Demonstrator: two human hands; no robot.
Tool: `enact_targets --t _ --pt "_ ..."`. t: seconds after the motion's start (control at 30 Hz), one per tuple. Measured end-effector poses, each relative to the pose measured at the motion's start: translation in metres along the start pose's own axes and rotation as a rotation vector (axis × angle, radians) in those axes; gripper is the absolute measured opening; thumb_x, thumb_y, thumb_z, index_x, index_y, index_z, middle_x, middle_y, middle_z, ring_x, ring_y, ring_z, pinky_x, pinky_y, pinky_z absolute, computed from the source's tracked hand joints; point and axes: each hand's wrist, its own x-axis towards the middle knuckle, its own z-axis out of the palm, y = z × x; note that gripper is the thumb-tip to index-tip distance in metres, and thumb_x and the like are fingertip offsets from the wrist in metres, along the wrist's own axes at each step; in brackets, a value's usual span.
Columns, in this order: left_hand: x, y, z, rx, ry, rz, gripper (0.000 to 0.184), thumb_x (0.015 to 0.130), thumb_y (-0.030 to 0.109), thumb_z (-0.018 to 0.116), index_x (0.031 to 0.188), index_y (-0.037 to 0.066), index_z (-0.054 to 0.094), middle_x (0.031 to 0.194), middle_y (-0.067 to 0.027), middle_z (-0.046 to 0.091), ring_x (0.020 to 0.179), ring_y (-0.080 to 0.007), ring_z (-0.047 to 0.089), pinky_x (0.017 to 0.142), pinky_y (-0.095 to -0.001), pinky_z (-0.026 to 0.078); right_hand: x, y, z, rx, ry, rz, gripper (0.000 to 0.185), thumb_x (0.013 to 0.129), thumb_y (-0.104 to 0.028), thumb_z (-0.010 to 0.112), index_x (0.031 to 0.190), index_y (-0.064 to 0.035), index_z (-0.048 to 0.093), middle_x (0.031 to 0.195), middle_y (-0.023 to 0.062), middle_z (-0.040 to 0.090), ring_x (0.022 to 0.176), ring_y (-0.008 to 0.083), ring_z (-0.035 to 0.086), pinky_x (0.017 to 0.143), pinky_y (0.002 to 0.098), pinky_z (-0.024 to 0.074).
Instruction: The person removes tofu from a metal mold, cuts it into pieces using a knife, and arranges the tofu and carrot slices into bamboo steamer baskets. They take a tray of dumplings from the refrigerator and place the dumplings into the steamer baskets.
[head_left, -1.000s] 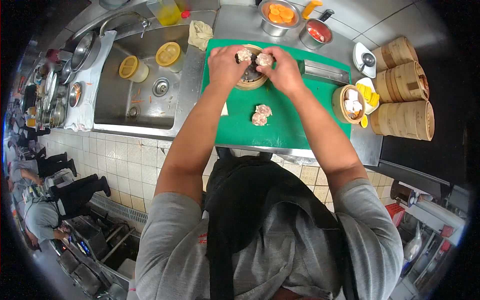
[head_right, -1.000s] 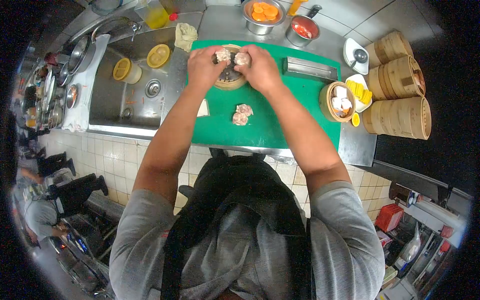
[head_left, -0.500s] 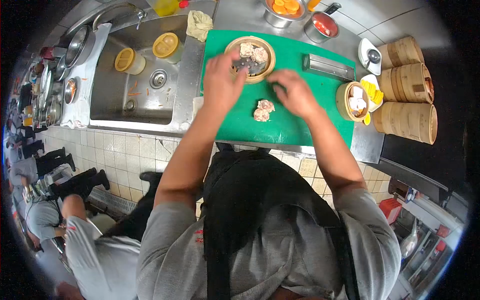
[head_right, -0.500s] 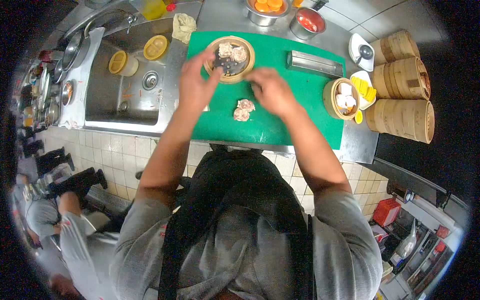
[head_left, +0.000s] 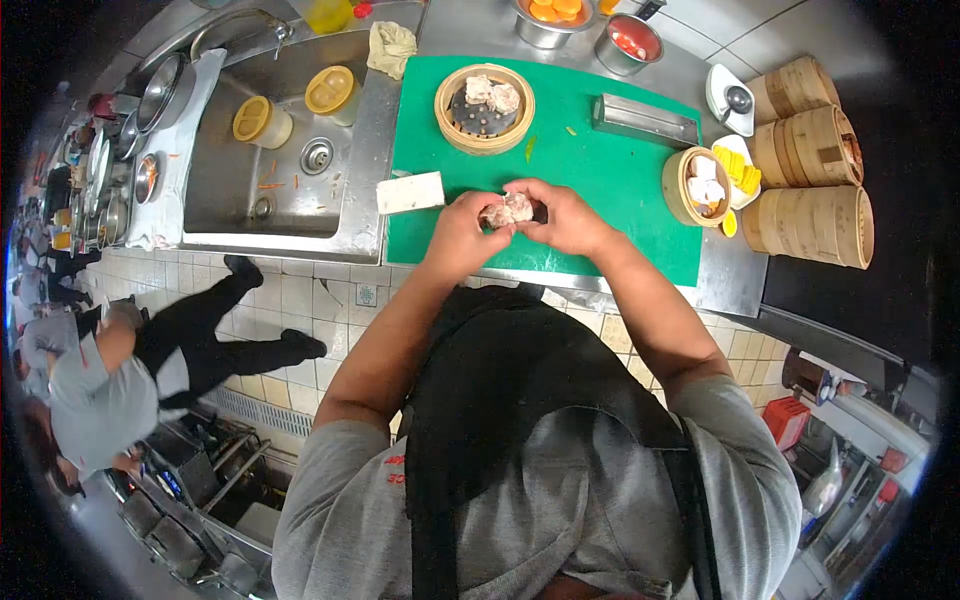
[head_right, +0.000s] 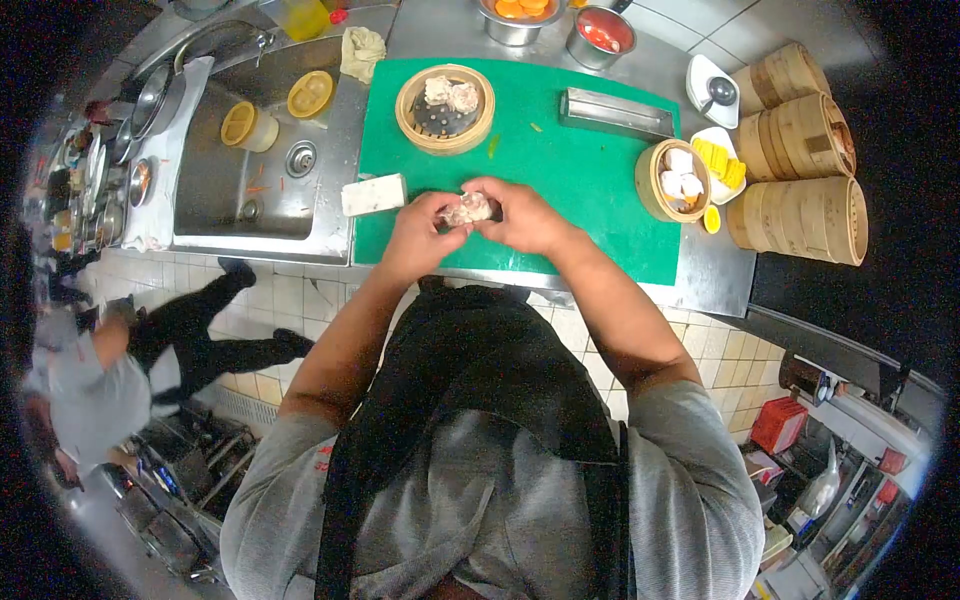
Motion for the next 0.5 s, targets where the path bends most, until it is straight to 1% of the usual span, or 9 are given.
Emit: enact_targets --t 0.07,0.1,0.17,0.2,0.27,0.3,0.37,0.47,0.5 --pt "-0.003 0.015 -0.002 -0.278 -0.07 -0.241 0.046 0.084 0.016 0.078 0.121 -0.002 0.059 0.103 -0.01 0.067 0.086 -0.0158 0.066 0.074 -0.0318 0.055 -0.006 -0.01 -0.003 0.196 -0.071 0.129 0.047 0.078 -0.002 0.076 0.122 -0.0062 0.061 0.097 0.0067 0.068 0.085 0.0154 0.065 0.076 0.0311 0.0536" --pt "-0.003 0.023 -0.002 -0.276 -0.066 -0.238 0.046 0.084 0.016 0.078 0.121 -0.002 0.059 0.103 -0.01 0.067 0.086 -0.0158 0.066 0.074 -0.0318 0.055 -0.009 -0.013 -0.002 0.195 -0.072 0.124 0.047 0.078 -0.002 0.076 0.122 -0.0062 0.061 0.097 0.0067 0.068 0.085 0.0154 0.065 0.076 0.0311 0.0536" --pt "-0.007 0.034 -0.001 -0.724 -0.025 -0.373 0.037 0.089 0.014 0.074 0.118 -0.003 0.059 0.1 -0.0078 0.067 0.083 -0.0124 0.064 0.071 -0.0297 0.054 -0.016 -0.018 0.001 0.385 0.034 0.102 0.044 0.079 -0.002 0.076 0.12 -0.004 0.062 0.092 0.002 0.067 0.081 0.0086 0.061 0.073 0.027 0.0521" --pt "-0.01 0.036 -0.002 -0.723 -0.023 -0.37 0.037 0.089 0.014 0.074 0.118 -0.003 0.059 0.1 -0.0078 0.067 0.083 -0.0124 0.064 0.071 -0.0297 0.054 -0.018 -0.019 0.001 0.384 0.034 0.099 0.044 0.079 -0.002 0.076 0.12 -0.004 0.062 0.092 0.002 0.067 0.081 0.0086 0.061 0.073 0.027 0.0521" --pt "-0.015 0.04 -0.002 -0.778 -0.05 -0.296 0.029 0.092 0.012 0.069 0.115 -0.002 0.059 0.093 -0.0075 0.067 0.076 -0.0113 0.063 0.067 -0.0278 0.054 -0.023 -0.02 0.002 0.472 0.075 0.116 0.043 0.078 -0.001 0.076 0.119 -0.0027 0.063 0.092 0.0013 0.067 0.079 0.0079 0.061 0.072 0.0261 0.0516" --pt "-0.018 0.043 -0.002 -0.777 -0.052 -0.297 0.029 0.092 0.012 0.069 0.115 -0.002 0.059 0.093 -0.0075 0.067 0.076 -0.0113 0.063 0.067 -0.0278 0.054 -0.027 -0.021 0.002 0.473 0.077 0.117 0.043 0.078 -0.001 0.076 0.119 -0.0027 0.063 0.092 0.0013 0.067 0.079 0.0079 0.061 0.072 0.0261 0.0516" --pt "-0.022 0.052 -0.007 -0.719 -0.039 -0.279 0.029 0.09 0.013 0.073 0.112 -0.001 0.061 0.088 -0.006 0.067 0.07 -0.0096 0.062 0.06 -0.026 0.052 -0.031 -0.028 0.0 0.534 0.059 0.075 0.04 0.079 0.0 0.076 0.117 -0.0016 0.063 0.093 0.0014 0.068 0.079 0.007 0.061 0.07 0.0248 0.0507" --pt "-0.024 0.061 -0.008 -0.698 -0.059 -0.292 0.027 0.09 0.012 0.072 0.112 -0.001 0.061 0.088 -0.0056 0.067 0.067 -0.0092 0.061 0.059 -0.0257 0.052 -0.036 -0.037 -0.002 0.709 0.055 0.069 0.038 0.08 0.002 0.073 0.117 -0.0005 0.063 0.095 0.0036 0.069 0.078 0.0087 0.062 0.069 0.0248 0.0513" --pt "-0.024 0.063 -0.009 -0.699 -0.06 -0.292 0.027 0.09 0.012 0.072 0.112 -0.001 0.061 0.088 -0.0056 0.067 0.067 -0.0092 0.061 0.059 -0.0257 0.052 -0.036 -0.038 -0.005 0.709 0.056 0.07 0.038 0.08 0.002 0.073 0.117 -0.0005 0.063 0.095 0.0036 0.069 0.078 0.0087 0.062 0.069 0.0248 0.0513"
